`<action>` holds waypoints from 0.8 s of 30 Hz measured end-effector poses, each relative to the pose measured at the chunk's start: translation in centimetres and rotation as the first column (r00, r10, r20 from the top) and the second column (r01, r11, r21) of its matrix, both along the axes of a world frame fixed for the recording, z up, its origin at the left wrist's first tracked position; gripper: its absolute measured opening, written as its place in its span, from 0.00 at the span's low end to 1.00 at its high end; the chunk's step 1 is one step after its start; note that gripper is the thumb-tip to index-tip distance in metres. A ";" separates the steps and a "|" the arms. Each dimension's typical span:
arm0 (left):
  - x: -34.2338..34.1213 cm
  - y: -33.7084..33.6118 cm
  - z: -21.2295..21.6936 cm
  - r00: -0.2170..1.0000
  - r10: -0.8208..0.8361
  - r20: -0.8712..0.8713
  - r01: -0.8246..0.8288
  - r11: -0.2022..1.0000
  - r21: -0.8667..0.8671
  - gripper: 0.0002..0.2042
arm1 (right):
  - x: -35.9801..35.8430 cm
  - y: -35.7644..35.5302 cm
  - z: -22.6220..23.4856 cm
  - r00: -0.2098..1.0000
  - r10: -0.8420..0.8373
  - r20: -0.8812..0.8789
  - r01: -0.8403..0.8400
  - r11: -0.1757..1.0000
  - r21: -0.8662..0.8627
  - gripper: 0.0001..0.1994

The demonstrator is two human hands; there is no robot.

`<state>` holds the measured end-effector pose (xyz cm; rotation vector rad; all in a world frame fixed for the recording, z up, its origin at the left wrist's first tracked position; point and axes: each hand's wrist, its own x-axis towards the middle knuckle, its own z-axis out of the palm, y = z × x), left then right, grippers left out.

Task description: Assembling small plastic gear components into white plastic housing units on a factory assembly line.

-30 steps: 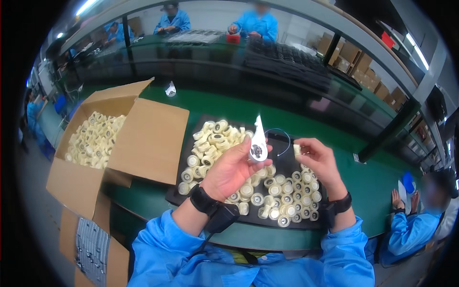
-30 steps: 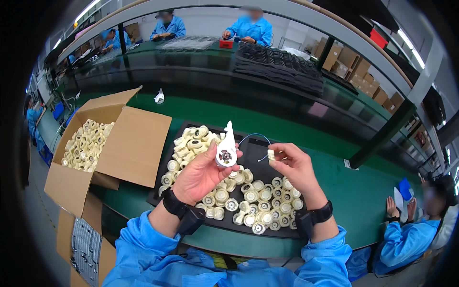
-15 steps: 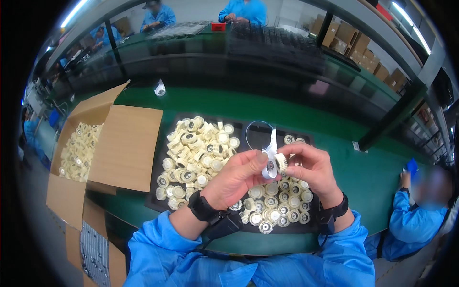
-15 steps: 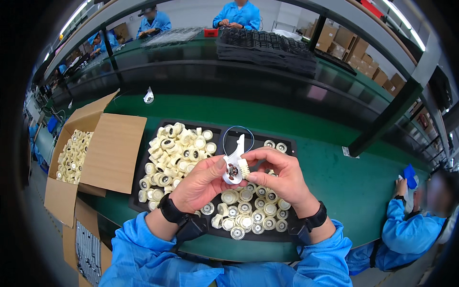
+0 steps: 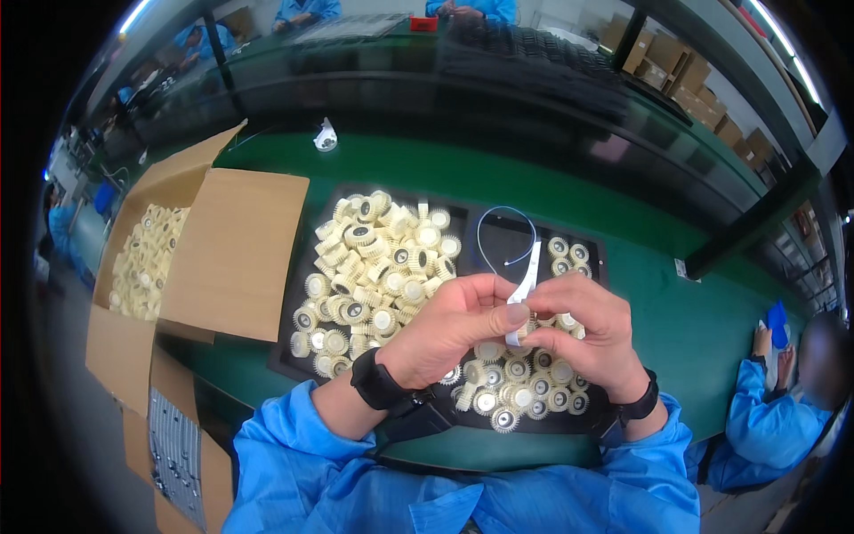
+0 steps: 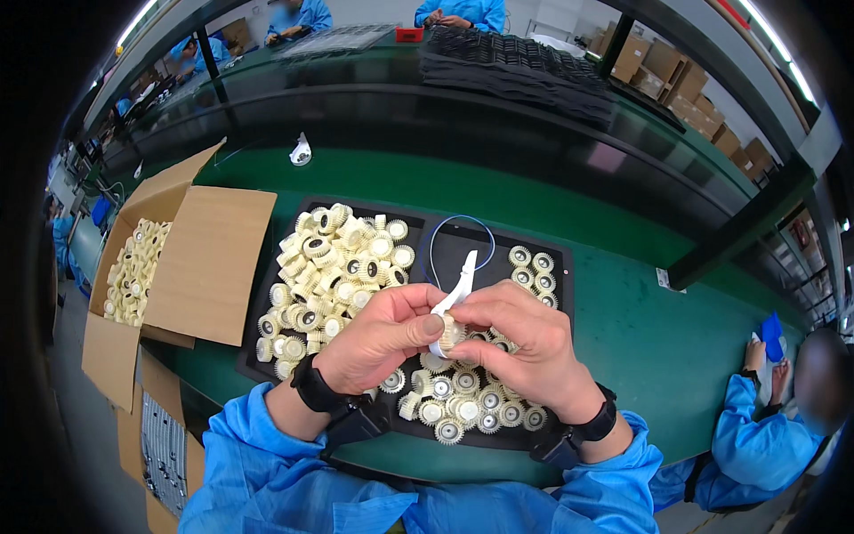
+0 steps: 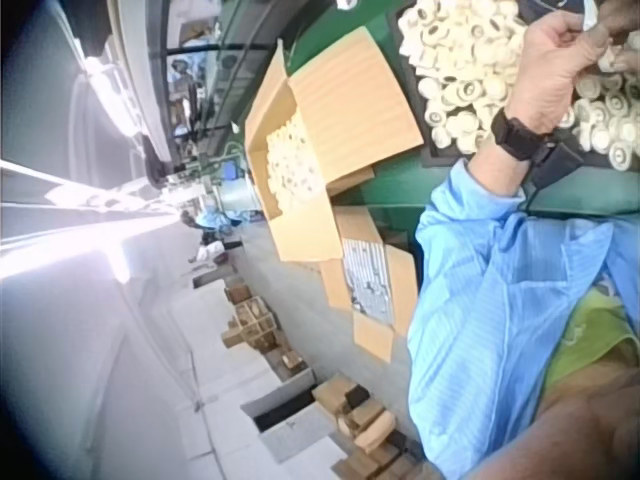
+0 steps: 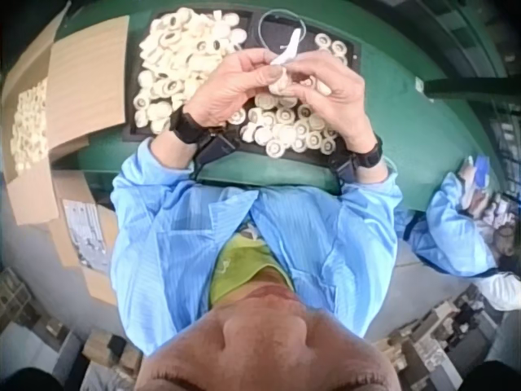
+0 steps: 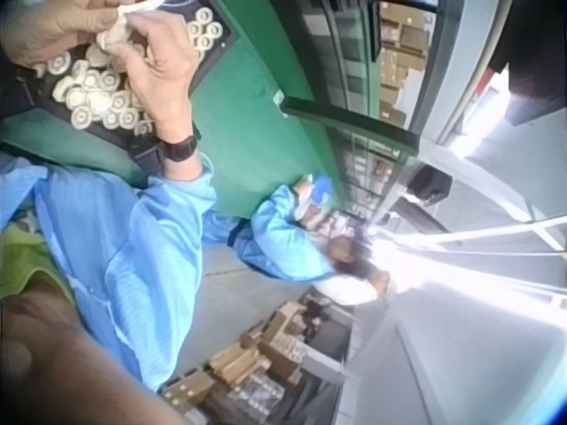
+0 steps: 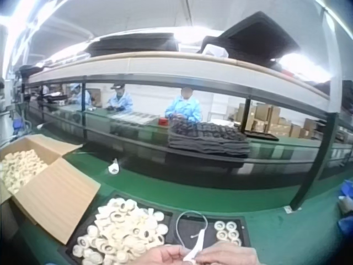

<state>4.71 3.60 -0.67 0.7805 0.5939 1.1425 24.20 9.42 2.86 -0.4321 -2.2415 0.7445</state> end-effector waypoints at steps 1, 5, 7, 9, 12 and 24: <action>-0.1 -0.1 0.1 1.000 -0.027 -0.003 0.027 0.999 0.024 0.14 | 0.0 -0.2 -0.1 1.000 0.001 0.003 -0.001 1.000 0.003 0.17; 0.4 -0.2 0.5 0.996 -0.023 0.082 0.021 0.999 0.026 0.14 | 0.8 -0.4 0.5 0.998 0.010 0.061 -0.014 0.997 0.071 0.21; 0.4 -0.5 1.5 0.994 0.047 0.103 -0.050 0.998 0.023 0.15 | 0.3 -0.7 1.8 0.992 -0.115 0.050 0.114 0.993 0.020 0.30; 0.7 -0.4 1.8 0.986 0.103 0.128 -0.107 0.994 0.027 0.16 | -0.2 -1.0 1.9 0.995 -0.087 0.048 0.091 0.993 -0.081 0.35; 1.3 0.1 0.6 0.999 0.048 -0.006 -0.048 0.999 0.013 0.20 | -2.1 -0.6 1.2 0.954 -0.097 0.282 0.048 0.983 0.178 0.30; -3.4 -0.3 2.4 0.964 0.069 -0.256 -0.045 0.994 0.100 0.15 | 4.1 27.6 8.0 0.423 -0.887 -0.184 0.757 0.235 0.610 0.27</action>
